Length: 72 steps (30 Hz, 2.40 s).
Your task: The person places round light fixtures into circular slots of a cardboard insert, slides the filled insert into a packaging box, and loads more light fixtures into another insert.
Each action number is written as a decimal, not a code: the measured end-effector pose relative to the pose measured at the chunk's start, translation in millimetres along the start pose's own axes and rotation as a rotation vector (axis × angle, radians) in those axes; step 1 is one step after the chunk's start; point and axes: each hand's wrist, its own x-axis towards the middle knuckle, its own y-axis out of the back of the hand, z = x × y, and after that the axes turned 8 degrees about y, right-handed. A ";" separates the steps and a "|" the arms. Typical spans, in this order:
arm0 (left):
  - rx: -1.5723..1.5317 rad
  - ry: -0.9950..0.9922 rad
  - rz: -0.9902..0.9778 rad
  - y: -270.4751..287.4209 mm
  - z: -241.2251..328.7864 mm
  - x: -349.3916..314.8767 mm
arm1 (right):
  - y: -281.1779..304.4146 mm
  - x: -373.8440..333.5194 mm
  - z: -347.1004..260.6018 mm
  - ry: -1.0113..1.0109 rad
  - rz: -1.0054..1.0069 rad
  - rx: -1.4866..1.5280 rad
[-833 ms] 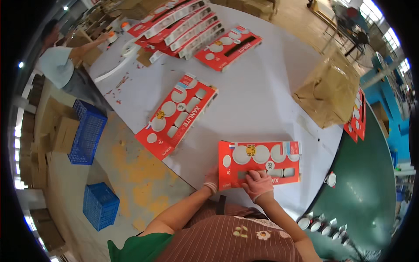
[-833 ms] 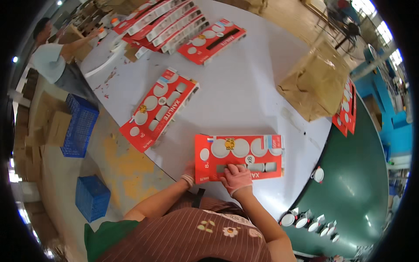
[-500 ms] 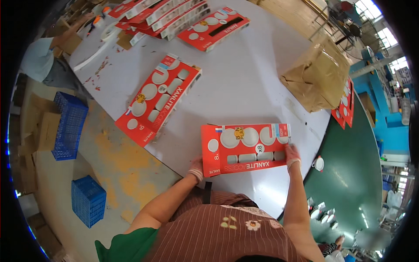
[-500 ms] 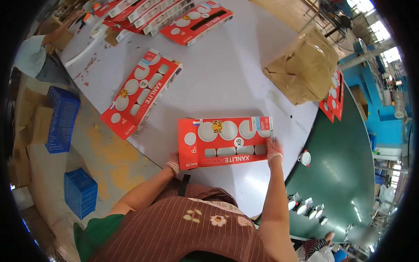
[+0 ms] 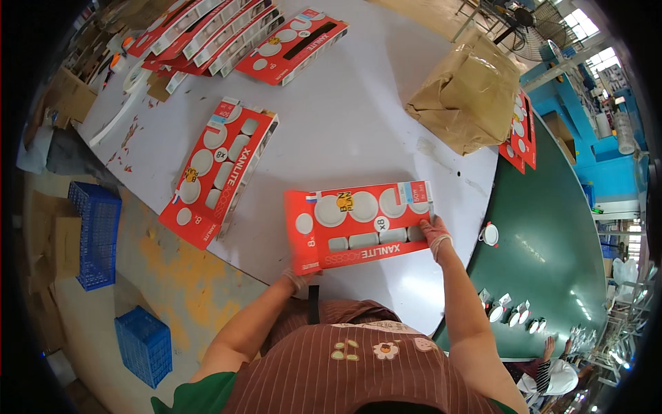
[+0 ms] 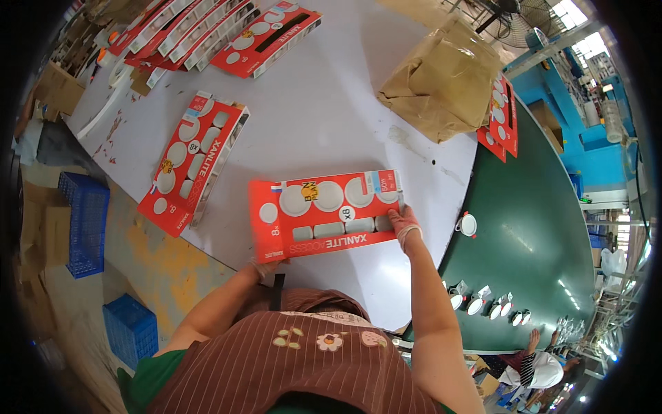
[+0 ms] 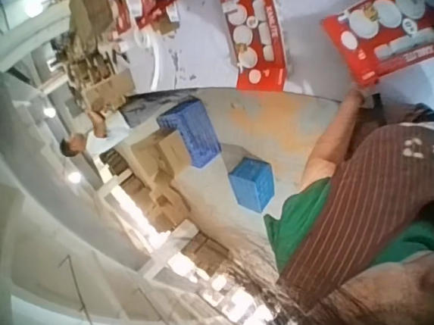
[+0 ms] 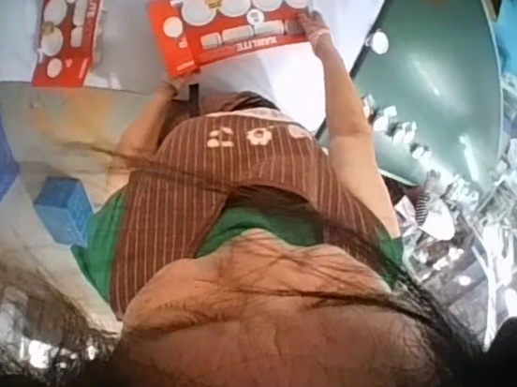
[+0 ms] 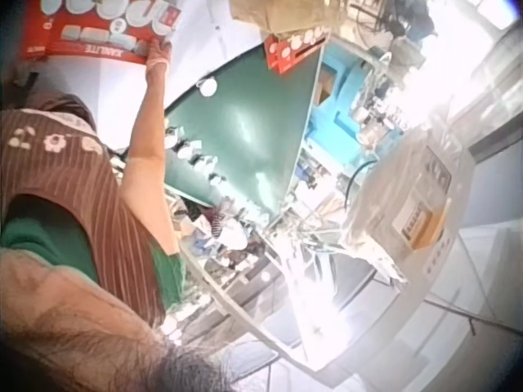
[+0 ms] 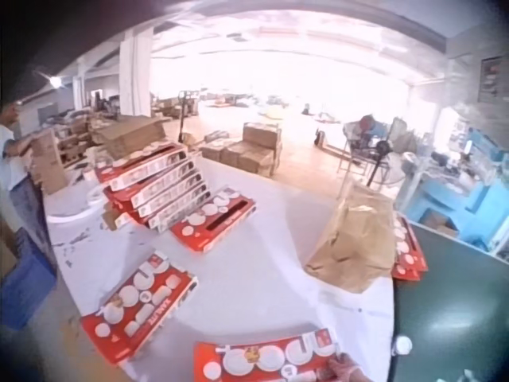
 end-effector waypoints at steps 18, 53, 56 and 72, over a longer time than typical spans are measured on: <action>0.416 -0.910 0.617 168.9 34.5 -99.6 | -92.4 51.5 -236.5 0.216 -0.123 0.074; 0.163 -0.091 0.189 190.3 284.4 83.6 | 63.4 -472.7 17.7 -0.514 0.699 -0.185; 0.170 -0.095 0.261 148.4 300.4 103.6 | 105.8 -581.5 85.0 -0.598 1.012 -0.183; 0.574 -0.732 0.191 -109.9 194.9 -15.0 | 190.7 -713.5 210.5 -0.852 0.871 0.163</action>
